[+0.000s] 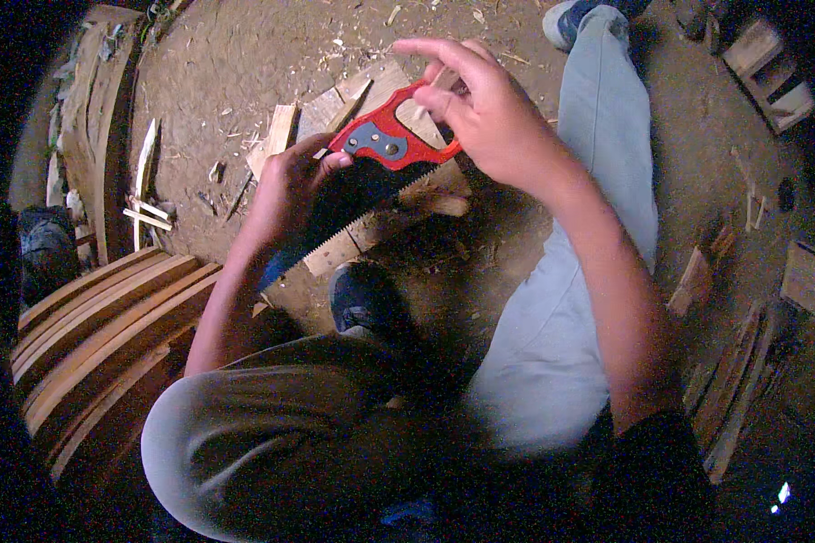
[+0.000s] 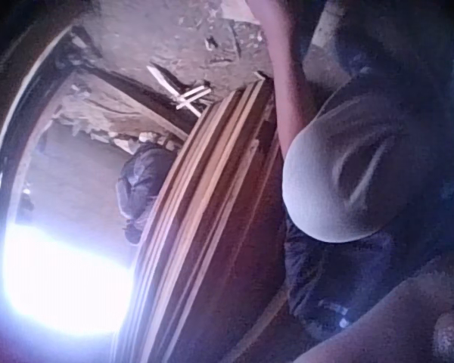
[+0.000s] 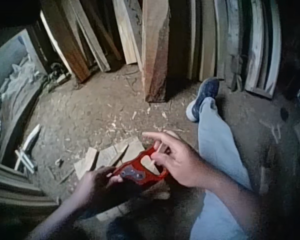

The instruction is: The person sits on the floor and uses a knife to carve a small piece of wood, repeatedly shaving off thin layers. They occasionally pause to inspect the piece and adjust their grip before continuing to carve.

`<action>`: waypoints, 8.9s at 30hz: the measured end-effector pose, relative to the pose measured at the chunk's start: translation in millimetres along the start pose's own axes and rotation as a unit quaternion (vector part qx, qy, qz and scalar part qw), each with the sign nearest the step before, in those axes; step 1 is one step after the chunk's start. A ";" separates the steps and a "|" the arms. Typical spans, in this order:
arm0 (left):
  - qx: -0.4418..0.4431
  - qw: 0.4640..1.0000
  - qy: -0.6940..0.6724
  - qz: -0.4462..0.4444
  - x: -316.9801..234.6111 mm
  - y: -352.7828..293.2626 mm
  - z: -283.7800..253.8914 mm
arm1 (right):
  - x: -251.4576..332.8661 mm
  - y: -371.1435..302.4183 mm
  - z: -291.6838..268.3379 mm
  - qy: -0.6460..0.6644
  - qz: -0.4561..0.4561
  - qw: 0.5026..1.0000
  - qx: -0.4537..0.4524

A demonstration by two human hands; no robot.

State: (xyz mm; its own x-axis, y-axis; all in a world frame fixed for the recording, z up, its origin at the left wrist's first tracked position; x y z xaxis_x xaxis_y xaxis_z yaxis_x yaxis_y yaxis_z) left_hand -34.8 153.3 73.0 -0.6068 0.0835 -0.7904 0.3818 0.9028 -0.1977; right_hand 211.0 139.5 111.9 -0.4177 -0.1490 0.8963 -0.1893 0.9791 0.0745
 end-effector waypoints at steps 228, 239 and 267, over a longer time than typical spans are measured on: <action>-0.147 0.981 0.062 0.106 93.7 8.1 -51.2 | -47.0 155.2 148.1 -0.214 -0.144 0.906 0.335; -0.209 0.969 0.101 0.080 94.6 -7.0 -38.8 | -48.5 147.4 145.0 -0.193 -0.164 0.916 0.309; -0.229 0.956 0.142 0.116 85.6 12.1 -19.6 | -45.0 143.3 141.9 -0.205 -0.198 0.906 0.313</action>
State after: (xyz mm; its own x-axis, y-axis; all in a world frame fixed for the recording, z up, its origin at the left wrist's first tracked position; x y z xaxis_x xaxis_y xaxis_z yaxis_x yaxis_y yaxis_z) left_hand -95.8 179.7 14.2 -0.7320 0.3564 -0.5806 0.2234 0.9307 0.2897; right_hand 76.6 266.8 20.2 -0.4777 -0.6360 0.6060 -0.8100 0.5860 -0.0235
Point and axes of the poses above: each hand's wrist, its own y-axis towards the middle knuckle, its own z-axis out of the palm, x = y × z, the point moved 2 cm from there along y, towards the middle knuckle, and after that the axes turned 6 degrees about -y, right-handed, at the moved point
